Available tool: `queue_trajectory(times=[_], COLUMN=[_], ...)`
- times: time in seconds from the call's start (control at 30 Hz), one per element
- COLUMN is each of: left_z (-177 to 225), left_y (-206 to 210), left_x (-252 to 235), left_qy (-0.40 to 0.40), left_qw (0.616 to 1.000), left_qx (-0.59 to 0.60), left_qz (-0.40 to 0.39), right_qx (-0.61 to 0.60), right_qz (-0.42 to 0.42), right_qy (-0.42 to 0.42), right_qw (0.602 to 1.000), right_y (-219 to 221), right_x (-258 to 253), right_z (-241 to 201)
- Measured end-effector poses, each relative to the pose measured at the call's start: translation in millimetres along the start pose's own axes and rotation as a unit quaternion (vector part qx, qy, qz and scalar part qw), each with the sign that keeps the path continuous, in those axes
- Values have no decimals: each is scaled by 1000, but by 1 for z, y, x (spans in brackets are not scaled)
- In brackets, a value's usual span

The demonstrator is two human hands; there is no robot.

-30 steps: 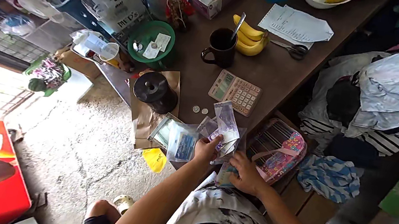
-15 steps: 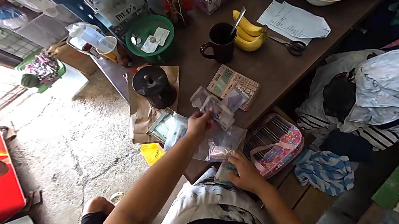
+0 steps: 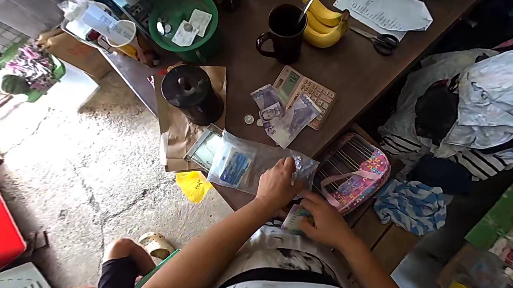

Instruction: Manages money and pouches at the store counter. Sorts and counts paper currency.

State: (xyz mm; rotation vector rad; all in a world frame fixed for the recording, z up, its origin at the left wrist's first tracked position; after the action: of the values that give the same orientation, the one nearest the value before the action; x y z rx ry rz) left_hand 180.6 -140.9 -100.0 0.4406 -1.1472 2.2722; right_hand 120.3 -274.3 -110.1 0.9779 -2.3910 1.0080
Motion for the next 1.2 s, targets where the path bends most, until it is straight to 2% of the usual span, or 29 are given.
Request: queue_trajectory(times=[0.1,0.17,0.23,0.27,0.3,0.33,0.4,0.5,0.63,0.7,0.73,0.8,0.93,1.0,1.13,1.2], left_z=[-8,-13,-13,-13,-13,-13,-15,-17,-9,0,5,10,9,8,8,6], left_y=[2,2,1,2,2,2,1,3,10,14,14,12,5,4,5,4], left_x=[9,17,24,26,28,30,33,36,38,41,44,49,58,65,77,78], left_qy=[60,106,141,151,162,172,186,189,214,221,223,229,244,240,253,240], left_qw=[995,985,973,968,963,956,941,934,942,950,951,955,951,956,953,961], left_qx=[53,84,109,119,127,133,143,151,129,116,115,117,106,75,0,34], left_qz=[51,106,144,158,176,198,243,263,225,188,178,149,155,150,169,130], right_qx=[-165,-345,-504,-546,-562,-553,-495,-398,-179,-164,-197,-308,-541,-608,-574,-578], right_qz=[103,189,242,247,244,238,225,212,195,155,123,81,57,66,172,201], right_qy=[11,41,82,88,88,83,72,116,129,124,133,168,144,119,129,152], right_qw=[981,918,825,796,786,794,836,885,956,966,963,933,827,782,790,776], right_y=[-18,-25,-22,-18,-13,-7,2,7,1,0,3,14,33,38,27,30], right_x=[6,9,7,6,5,5,7,10,7,1,-4,-16,-28,-27,-24,-23], right_z=[25,41,46,43,38,32,24,22,8,-4,-7,-7,-18,-24,-21,-20])
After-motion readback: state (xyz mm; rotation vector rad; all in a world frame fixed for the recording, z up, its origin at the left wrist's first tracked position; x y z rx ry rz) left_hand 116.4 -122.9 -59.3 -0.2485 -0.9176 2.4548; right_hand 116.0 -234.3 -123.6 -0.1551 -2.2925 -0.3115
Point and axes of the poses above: each hand's wrist, its own x-axis away from the middle knuckle, its own y-axis out of the palm, z = x × y, the point moved 6 cm from there along -x, towards the middle knuckle, and after that the axes turned 13 degrees about y, right-handed, at the moved point
